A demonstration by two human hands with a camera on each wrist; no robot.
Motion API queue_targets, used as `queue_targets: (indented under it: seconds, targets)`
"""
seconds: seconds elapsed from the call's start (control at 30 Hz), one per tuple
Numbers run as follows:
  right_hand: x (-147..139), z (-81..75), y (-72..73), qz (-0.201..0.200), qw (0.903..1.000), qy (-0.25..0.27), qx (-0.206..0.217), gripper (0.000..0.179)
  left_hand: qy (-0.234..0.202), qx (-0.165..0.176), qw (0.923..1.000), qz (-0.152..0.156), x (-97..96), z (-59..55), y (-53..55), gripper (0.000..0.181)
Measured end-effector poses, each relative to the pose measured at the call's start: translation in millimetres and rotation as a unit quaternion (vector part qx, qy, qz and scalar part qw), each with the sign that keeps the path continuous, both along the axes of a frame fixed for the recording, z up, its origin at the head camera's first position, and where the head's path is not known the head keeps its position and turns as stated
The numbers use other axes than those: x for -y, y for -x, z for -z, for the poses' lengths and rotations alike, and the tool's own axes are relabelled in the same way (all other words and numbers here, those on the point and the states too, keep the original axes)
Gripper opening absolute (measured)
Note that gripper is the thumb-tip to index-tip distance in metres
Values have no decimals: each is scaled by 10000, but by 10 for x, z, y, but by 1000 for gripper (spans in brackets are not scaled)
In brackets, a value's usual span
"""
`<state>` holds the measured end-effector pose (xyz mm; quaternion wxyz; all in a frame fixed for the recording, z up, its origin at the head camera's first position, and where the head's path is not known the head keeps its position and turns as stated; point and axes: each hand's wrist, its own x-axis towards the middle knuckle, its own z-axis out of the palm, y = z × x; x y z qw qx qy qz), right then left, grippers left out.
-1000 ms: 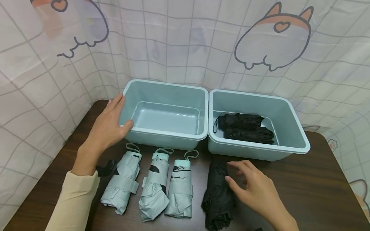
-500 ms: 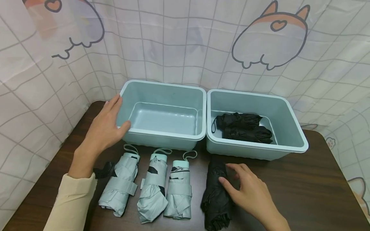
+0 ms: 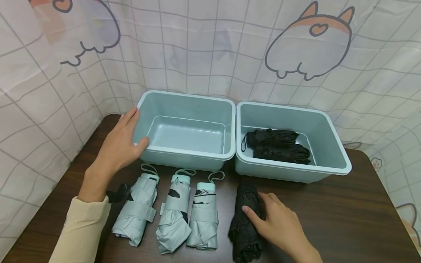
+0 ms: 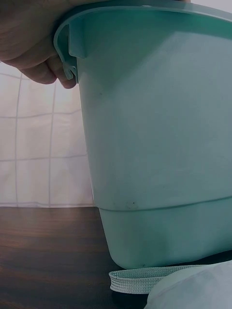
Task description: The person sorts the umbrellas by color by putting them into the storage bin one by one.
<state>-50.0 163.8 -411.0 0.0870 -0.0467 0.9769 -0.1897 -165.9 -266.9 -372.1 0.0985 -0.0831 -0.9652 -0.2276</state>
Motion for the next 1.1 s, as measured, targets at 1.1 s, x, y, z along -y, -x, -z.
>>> queue_targets:
  seconds: [1.1]
  targets:
    - [149,150,3,334,9944,761,659,102,68,8,10000,20,0,-13,7,84]
